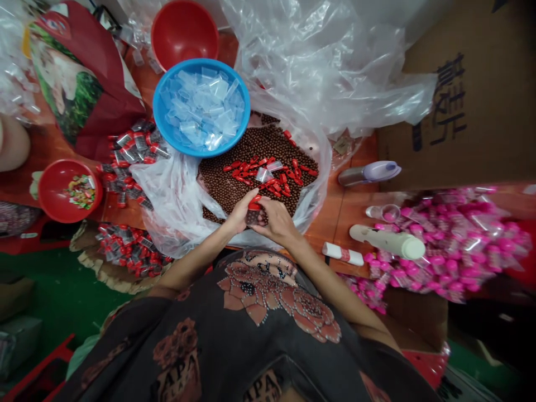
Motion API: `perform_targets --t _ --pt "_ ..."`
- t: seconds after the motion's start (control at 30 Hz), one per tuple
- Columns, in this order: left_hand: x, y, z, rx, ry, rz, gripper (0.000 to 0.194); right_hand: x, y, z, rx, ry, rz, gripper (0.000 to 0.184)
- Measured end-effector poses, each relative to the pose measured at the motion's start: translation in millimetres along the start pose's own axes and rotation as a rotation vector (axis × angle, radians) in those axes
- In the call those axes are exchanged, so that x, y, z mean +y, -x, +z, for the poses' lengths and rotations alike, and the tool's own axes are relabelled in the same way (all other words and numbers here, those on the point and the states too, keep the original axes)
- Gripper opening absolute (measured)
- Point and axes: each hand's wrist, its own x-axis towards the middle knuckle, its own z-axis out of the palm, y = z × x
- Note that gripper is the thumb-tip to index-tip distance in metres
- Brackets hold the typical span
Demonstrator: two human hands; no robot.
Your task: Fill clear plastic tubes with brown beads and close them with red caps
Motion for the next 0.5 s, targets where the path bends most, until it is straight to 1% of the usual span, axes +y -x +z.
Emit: perform_targets --t 0.07,0.13,0.2,0.3,0.4,0.5 --pt "2.2 -1.0 -4.0 0.015 0.022 0.013 0.048 -2.3 -4.1 2.3 0.001 -0.019 0.026 0.069" --pt "4.9 -1.6 -7.8 0.037 0.018 0.010 0.043 -4.5 -8.6 3.8 0.010 -0.016 0.051 0.078" --pt "7.0 -2.4 -11.6 0.061 0.002 0.017 0.041 -6.0 -13.4 4.7 -0.012 0.020 0.040 0.084" --pt "7.9 -4.8 -18.0 0.087 -0.003 0.089 0.046 -6.6 -21.6 5.9 -0.067 0.067 0.013 0.078" --pt "6.2 -7.0 -24.2 0.113 -0.007 0.166 0.054 -7.1 -29.9 8.1 -0.085 0.089 0.025 0.069" --pt "3.8 -7.6 -29.2 0.182 -0.070 0.195 0.050 -9.0 -37.3 13.0 -0.072 0.142 0.001 0.070"
